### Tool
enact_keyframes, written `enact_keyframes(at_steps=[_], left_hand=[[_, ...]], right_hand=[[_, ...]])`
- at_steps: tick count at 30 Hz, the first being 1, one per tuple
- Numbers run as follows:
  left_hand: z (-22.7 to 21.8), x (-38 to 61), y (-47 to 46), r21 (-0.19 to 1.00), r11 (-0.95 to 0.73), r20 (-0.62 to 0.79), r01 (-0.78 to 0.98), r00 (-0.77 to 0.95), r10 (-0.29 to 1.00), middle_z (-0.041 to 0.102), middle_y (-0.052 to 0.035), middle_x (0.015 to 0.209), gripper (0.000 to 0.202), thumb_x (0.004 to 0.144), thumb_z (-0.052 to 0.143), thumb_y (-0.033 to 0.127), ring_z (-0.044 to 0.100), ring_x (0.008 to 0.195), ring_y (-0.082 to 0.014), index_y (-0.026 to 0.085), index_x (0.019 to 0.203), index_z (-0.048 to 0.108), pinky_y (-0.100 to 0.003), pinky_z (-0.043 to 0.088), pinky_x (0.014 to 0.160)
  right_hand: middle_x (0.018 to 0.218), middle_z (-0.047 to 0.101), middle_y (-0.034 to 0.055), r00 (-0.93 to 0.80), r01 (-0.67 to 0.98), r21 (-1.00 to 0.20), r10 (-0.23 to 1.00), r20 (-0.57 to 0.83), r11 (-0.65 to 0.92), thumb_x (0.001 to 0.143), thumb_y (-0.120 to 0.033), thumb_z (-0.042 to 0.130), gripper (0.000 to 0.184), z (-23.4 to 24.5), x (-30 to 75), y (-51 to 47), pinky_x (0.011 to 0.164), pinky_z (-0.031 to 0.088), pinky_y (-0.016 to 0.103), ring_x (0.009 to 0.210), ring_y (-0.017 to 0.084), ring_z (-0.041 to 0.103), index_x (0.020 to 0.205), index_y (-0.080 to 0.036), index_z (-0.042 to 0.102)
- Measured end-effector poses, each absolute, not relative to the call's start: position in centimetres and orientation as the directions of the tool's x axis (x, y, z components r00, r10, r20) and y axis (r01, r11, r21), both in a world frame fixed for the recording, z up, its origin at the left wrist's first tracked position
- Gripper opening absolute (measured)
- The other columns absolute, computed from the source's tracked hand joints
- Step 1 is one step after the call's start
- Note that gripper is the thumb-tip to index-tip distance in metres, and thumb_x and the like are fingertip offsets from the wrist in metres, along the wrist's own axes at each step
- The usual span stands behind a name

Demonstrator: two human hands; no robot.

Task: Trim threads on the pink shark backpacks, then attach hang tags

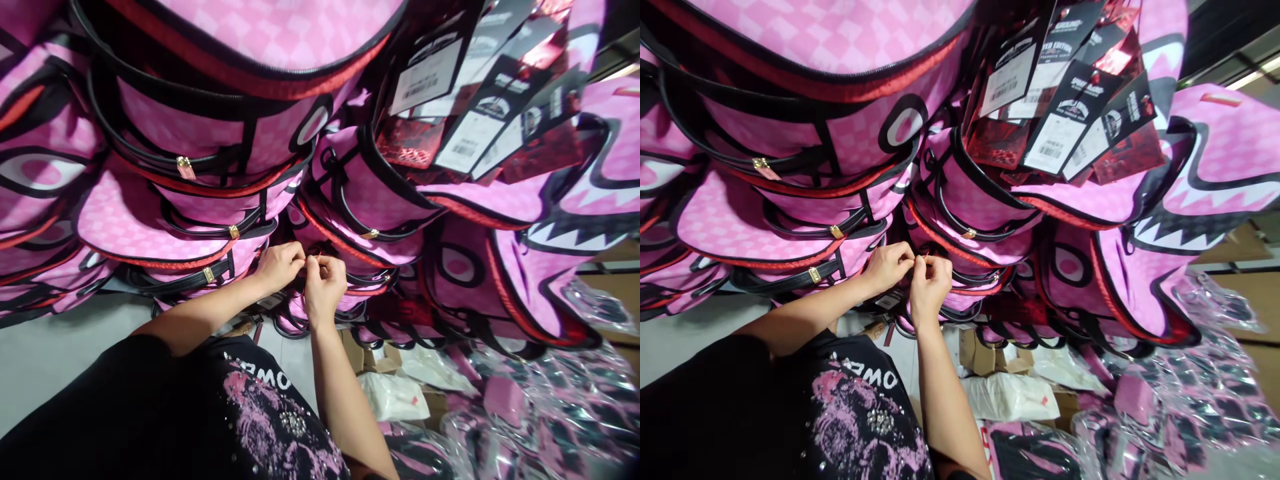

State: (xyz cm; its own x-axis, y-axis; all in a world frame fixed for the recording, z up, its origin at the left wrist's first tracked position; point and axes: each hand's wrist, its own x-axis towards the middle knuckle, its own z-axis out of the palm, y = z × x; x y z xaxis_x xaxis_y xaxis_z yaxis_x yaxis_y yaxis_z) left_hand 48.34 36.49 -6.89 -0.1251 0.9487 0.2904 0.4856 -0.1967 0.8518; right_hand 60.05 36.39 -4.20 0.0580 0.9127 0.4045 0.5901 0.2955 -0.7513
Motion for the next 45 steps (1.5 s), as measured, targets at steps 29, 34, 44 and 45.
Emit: enact_keyframes(at_steps=[29, 34, 44, 45], left_hand=[[-6.1, 47.8, 36.3, 0.821, -0.237, 0.269, 0.519, 0.015, 0.963, 0.073, 0.0007, 0.088, 0.02, 0.084, 0.05, 0.016, 0.067, 0.08, -0.0164, 0.023, 0.092, 0.067, -0.026, 0.043, 0.066], [-6.1, 47.7, 36.4, 0.824, -0.209, 0.263, 0.527, -0.028, 0.965, 0.072, -0.0003, 0.085, 0.017, 0.082, 0.052, 0.015, 0.066, 0.077, -0.0165, 0.022, 0.089, 0.066, -0.026, 0.043, 0.065], [-5.7, 47.6, 36.2, 0.795, -0.256, 0.295, 0.55, 0.019, 0.955, 0.071, 0.0, 0.085, 0.017, 0.082, 0.051, 0.013, 0.065, 0.076, -0.0154, 0.022, 0.089, 0.064, -0.026, 0.043, 0.067], [-5.6, 47.6, 36.2, 0.783, -0.242, 0.293, 0.573, 0.003, 0.956, 0.071, -0.0002, 0.084, 0.016, 0.082, 0.051, 0.014, 0.065, 0.076, -0.0158, 0.022, 0.087, 0.064, -0.026, 0.043, 0.066]], right_hand=[[0.079, 0.056, 0.0028, 0.11, 0.59, -0.764, 0.912, 0.395, 0.259, 0.081, -0.036, 0.056, 0.021, -4.2, 59.5, 36.1, 0.068, 0.044, 0.029, 0.076, 0.016, 0.054, 0.072, -0.017, 0.059], [0.078, 0.055, 0.0019, 0.128, 0.582, -0.773, 0.91, 0.394, 0.253, 0.081, -0.034, 0.056, 0.019, -4.1, 59.0, 36.0, 0.069, 0.043, 0.029, 0.075, 0.016, 0.052, 0.071, -0.018, 0.058], [0.077, 0.054, 0.0011, 0.19, 0.542, -0.805, 0.898, 0.397, 0.241, 0.082, -0.032, 0.056, 0.019, -4.0, 58.5, 35.7, 0.067, 0.042, 0.027, 0.073, 0.014, 0.051, 0.07, -0.018, 0.057], [0.077, 0.053, 0.0009, 0.191, 0.533, -0.809, 0.897, 0.398, 0.246, 0.081, -0.032, 0.057, 0.018, -4.0, 58.5, 35.7, 0.067, 0.042, 0.027, 0.073, 0.014, 0.051, 0.069, -0.018, 0.057]])
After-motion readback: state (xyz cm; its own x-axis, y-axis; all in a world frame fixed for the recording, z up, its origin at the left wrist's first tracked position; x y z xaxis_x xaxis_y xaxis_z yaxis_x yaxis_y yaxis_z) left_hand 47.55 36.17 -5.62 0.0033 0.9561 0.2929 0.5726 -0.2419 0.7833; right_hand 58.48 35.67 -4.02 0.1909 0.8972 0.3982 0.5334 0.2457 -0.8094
